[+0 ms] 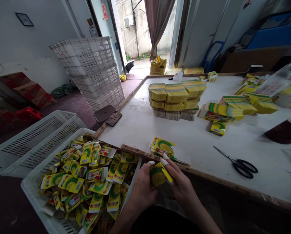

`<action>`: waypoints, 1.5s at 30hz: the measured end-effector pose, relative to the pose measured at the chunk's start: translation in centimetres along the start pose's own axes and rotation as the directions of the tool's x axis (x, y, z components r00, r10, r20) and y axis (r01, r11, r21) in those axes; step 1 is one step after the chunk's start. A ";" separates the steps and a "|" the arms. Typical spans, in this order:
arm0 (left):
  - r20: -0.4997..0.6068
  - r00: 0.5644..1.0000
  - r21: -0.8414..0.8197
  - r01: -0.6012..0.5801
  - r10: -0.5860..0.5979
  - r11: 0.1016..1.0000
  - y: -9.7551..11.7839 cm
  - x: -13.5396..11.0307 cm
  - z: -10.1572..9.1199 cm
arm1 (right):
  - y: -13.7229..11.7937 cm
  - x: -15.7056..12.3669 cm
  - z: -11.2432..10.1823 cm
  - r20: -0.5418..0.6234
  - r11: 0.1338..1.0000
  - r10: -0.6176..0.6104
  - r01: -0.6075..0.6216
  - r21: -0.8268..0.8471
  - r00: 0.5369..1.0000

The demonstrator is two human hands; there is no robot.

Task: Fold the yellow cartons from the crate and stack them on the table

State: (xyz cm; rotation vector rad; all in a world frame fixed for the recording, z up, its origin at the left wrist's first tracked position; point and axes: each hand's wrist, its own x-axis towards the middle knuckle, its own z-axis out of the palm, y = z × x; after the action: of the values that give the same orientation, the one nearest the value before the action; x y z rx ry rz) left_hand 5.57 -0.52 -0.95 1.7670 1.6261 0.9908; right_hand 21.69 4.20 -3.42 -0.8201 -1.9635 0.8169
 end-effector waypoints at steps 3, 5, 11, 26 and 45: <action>0.048 0.998 0.003 0.049 -0.049 0.999 0.4 0.4 -1.4 | 0.1 0.1 -0.2 0.170 0.999 0.012 -0.004 -0.047 0.985; 0.079 0.995 0.026 0.065 -0.067 0.998 0.7 0.6 -2.1 | -0.4 0.4 -0.8 0.242 0.997 0.039 -0.022 -0.071 0.970; 0.204 0.979 0.026 0.018 -0.023 1.000 1.1 0.9 -2.6 | -2.3 2.4 -4.6 0.483 0.993 0.109 -0.114 -0.018 0.869; -0.343 0.669 -0.939 -0.239 -0.660 0.246 -2.2 1.0 -3.6 | 2.1 4.8 -2.4 -0.123 0.865 0.307 -0.330 -0.378 0.944; 0.090 0.746 -0.996 0.074 -0.660 -0.052 -0.4 1.2 0.9 | 3.9 6.0 -2.7 -0.255 0.847 0.313 -0.391 -0.361 0.915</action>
State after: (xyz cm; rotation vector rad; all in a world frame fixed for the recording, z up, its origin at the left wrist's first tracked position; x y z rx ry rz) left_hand 6.07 0.81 -1.64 -0.0041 0.9121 1.6588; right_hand 22.31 11.82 -2.64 -1.4892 -1.8602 0.5082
